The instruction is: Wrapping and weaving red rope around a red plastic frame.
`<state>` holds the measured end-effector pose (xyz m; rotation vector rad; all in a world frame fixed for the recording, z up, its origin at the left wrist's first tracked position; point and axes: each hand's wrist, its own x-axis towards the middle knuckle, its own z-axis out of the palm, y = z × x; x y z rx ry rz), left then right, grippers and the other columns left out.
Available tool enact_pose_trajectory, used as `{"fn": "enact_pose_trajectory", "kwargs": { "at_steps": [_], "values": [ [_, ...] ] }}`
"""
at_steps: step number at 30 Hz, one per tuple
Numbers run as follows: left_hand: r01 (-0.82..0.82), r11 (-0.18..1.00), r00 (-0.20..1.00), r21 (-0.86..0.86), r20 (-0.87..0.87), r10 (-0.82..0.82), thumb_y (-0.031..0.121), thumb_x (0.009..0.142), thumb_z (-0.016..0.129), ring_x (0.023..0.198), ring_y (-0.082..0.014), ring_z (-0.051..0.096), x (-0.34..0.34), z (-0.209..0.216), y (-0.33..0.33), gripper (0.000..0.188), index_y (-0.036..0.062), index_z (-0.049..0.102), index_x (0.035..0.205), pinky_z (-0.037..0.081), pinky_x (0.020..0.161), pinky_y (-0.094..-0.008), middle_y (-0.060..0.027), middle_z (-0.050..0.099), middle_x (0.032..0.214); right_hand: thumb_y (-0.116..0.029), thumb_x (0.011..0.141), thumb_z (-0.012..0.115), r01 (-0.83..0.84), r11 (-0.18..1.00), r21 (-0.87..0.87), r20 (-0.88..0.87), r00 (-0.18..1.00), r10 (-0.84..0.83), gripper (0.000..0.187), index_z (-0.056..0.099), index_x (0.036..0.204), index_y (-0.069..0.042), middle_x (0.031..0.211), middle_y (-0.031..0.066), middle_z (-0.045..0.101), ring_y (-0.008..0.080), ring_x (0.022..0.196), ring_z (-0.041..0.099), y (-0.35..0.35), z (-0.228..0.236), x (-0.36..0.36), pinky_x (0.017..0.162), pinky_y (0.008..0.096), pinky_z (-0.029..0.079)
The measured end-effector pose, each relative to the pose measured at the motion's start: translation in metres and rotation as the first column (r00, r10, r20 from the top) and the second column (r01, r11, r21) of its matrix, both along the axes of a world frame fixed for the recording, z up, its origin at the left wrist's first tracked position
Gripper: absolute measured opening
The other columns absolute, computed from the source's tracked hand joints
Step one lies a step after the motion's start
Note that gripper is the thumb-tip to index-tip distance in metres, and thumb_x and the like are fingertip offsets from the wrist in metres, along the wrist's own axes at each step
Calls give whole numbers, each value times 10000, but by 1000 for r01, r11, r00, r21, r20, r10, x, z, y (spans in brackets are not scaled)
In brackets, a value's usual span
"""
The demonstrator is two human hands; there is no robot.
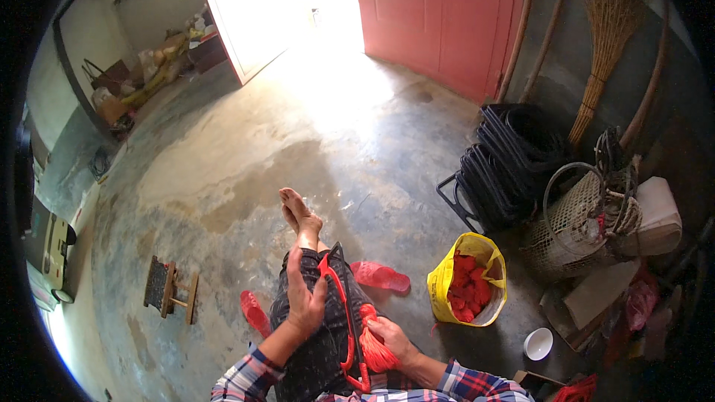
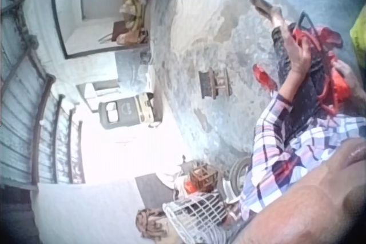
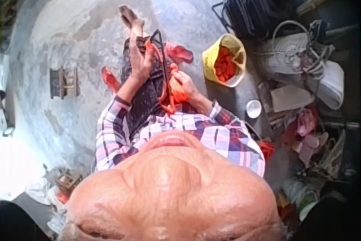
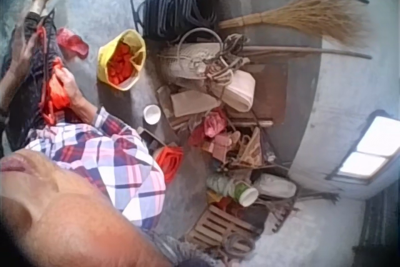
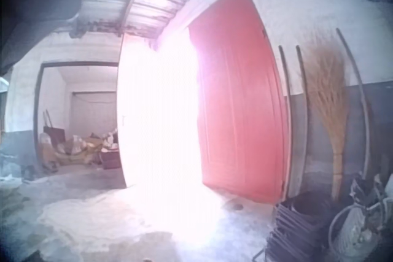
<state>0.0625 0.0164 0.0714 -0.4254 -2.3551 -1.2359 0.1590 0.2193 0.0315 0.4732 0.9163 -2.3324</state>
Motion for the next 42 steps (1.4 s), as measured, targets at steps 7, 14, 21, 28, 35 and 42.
{"fn": "enact_pose_trajectory", "kwargs": {
  "at_steps": [7,14,21,28,35,42],
  "values": [
    [117,954,906,-276,423,11,300,872,622,1344,-426,361,17,14,-9,583,-28,462,1326,268,1118,-486,-274,381,1434,-194,1005,499,21,997,-68,-12,1000,-22,217,553,1099,-6,934,66,642,137,766,643,-4,-4,2,702,272,539],
    [30,991,887,-131,-453,-87,467,924,530,1406,-422,269,45,136,-7,764,-46,290,1437,233,1133,-527,-278,270,1505,-205,998,518,5,999,-48,-19,1000,-6,224,546,1106,-10,915,58,637,126,747,643,-6,-5,0,690,275,544],
    [-163,811,596,-561,-712,-372,520,935,504,1409,-433,253,52,124,-7,698,21,358,1401,243,1107,-598,-259,224,1522,-217,999,512,2,1000,-30,-49,999,-4,237,540,1111,-9,913,58,633,125,740,639,-3,-1,4,670,274,539],
    [-265,695,964,-669,-184,191,358,901,607,1365,-412,336,-7,42,-60,582,18,437,1342,280,1087,-560,-228,358,1464,-205,1002,502,9,1000,-25,-10,1000,-9,213,556,1081,-15,916,52,636,124,761,639,0,0,1,701,272,532],
    [-21,849,795,-528,506,334,388,856,640,1304,-369,436,0,-37,-73,584,-9,539,1272,339,1096,-437,-222,481,1388,-205,1001,503,-28,996,-83,-92,996,21,206,567,1075,-23,914,42,636,116,777,631,3,-9,3,717,266,523],
    [66,689,858,-721,394,330,418,835,649,1244,-356,493,13,-18,-53,559,33,579,1234,434,997,-466,-184,505,1384,-205,994,520,-4,998,-70,-53,999,0,201,575,1068,-26,907,34,633,104,762,618,-2,-7,2,699,248,508]
  ]
}}
